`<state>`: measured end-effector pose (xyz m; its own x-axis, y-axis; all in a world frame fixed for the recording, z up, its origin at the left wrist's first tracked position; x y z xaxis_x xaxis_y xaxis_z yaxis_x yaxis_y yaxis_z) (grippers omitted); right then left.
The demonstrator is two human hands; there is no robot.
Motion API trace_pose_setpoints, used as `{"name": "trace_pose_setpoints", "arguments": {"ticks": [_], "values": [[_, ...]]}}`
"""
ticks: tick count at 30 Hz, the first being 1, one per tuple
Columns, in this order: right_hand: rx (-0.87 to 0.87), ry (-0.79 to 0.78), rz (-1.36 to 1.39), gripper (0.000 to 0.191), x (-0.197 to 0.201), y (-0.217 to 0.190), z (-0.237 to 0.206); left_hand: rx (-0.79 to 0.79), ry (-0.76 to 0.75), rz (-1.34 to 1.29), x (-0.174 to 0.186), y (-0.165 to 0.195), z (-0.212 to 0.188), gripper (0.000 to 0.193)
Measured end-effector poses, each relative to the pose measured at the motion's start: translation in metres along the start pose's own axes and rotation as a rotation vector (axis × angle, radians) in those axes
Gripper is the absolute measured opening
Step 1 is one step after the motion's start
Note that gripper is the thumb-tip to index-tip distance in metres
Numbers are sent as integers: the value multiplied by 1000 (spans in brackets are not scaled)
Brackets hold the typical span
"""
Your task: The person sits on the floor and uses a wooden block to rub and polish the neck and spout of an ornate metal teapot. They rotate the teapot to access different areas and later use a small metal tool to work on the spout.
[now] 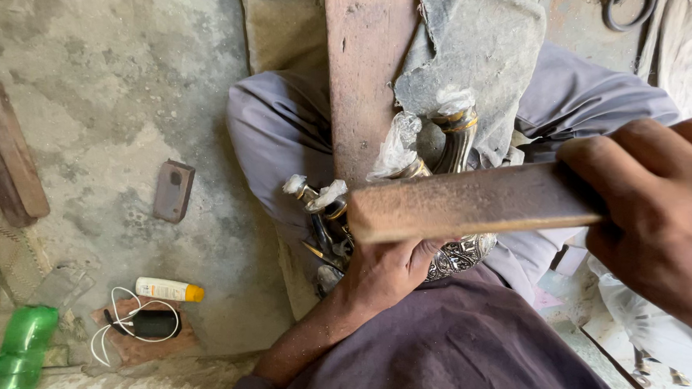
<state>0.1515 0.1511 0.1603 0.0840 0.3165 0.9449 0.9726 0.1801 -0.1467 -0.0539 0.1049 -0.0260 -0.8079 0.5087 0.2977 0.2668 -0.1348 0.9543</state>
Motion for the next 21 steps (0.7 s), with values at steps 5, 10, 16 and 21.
{"name": "trace_pose_setpoints", "arguments": {"ticks": [5, 10, 16, 21], "values": [[28, 7, -5, 53, 3, 4, -6, 25, -38, 9, -7, 1, -3, 25], [95, 74, -137, 61, 17, 9, -16, -50, 44, 184, -3, 24, 4, 31], [74, 88, -79, 56, 36, 21, -34, -28, 7, 88, -15, 51, 17, 26], [47, 97, -82, 58, 51, 41, -48, -20, 68, 89, -29, 69, 16, 26]]}}
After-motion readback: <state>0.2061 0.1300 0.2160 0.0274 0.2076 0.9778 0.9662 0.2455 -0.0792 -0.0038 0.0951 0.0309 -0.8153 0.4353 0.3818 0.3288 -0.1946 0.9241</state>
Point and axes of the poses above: each hand's wrist, its own z-axis towards the middle knuckle, its own x-axis out of the back of the hand, y = z × x, the point moved 3 cm from there along z, towards the middle knuckle, and after that the axes turned 12 degrees about x, right-handed, at the moved point
